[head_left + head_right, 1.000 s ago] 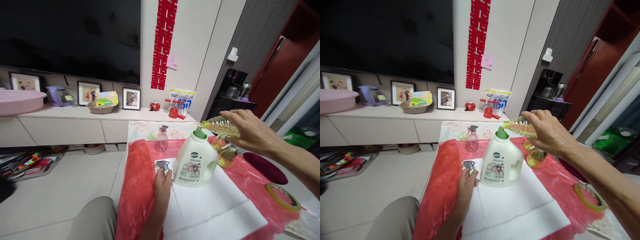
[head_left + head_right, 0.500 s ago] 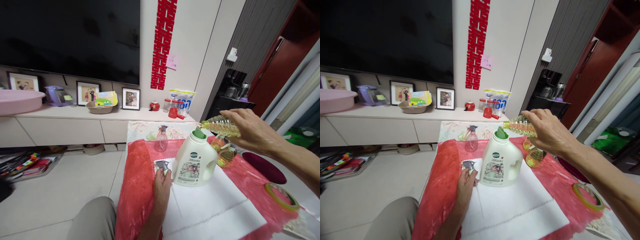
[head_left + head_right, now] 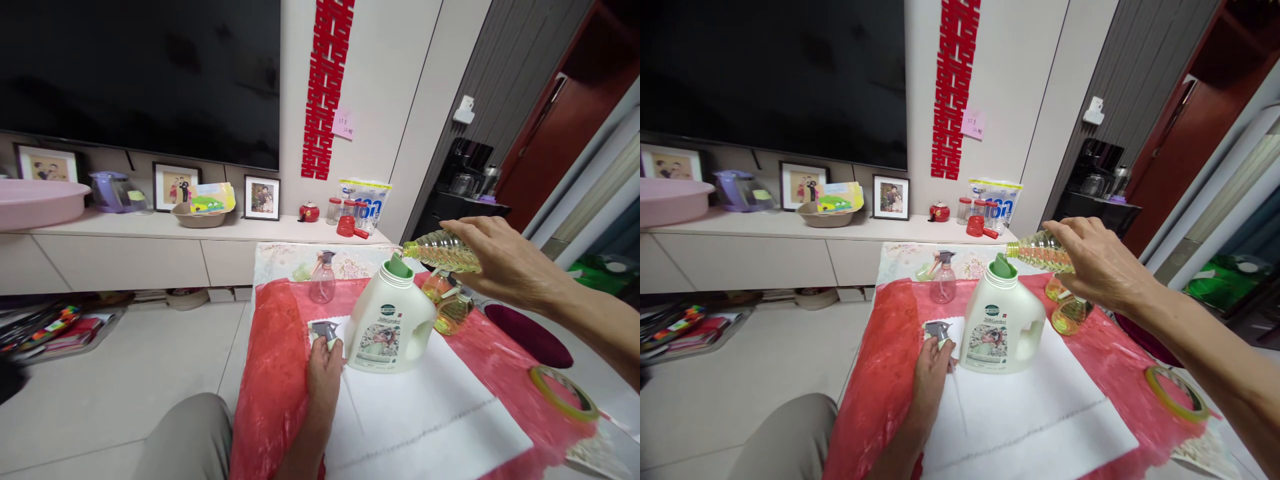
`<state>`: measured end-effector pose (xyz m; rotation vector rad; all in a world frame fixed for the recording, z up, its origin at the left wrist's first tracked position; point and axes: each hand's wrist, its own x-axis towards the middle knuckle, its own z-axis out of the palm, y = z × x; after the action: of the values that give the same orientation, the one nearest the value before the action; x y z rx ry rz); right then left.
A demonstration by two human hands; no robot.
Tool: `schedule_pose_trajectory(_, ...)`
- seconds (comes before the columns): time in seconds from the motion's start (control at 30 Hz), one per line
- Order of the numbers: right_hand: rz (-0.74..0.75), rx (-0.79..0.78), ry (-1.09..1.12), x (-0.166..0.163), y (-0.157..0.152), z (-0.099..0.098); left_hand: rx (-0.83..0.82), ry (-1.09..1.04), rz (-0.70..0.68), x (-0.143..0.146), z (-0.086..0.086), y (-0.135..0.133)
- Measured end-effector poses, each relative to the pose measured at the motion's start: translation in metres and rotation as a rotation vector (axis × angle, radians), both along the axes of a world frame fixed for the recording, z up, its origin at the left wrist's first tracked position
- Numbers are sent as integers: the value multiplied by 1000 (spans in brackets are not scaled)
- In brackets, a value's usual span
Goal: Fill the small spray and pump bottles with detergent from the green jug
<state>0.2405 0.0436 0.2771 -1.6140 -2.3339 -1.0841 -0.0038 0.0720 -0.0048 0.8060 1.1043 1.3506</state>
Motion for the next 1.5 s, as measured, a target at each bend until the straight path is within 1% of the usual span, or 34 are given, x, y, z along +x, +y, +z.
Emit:
schedule_pose_trajectory(1.03, 3, 33, -64, 3, 1, 0, 5, 31, 0, 1, -8, 3)
schedule_pose_trajectory(1.33, 7, 39, -81, 3, 2, 1, 11, 32, 0, 0, -6, 2)
schedule_pose_trajectory(1.5, 15, 45, -93, 1, 1, 2, 2, 51, -7, 0, -8, 3)
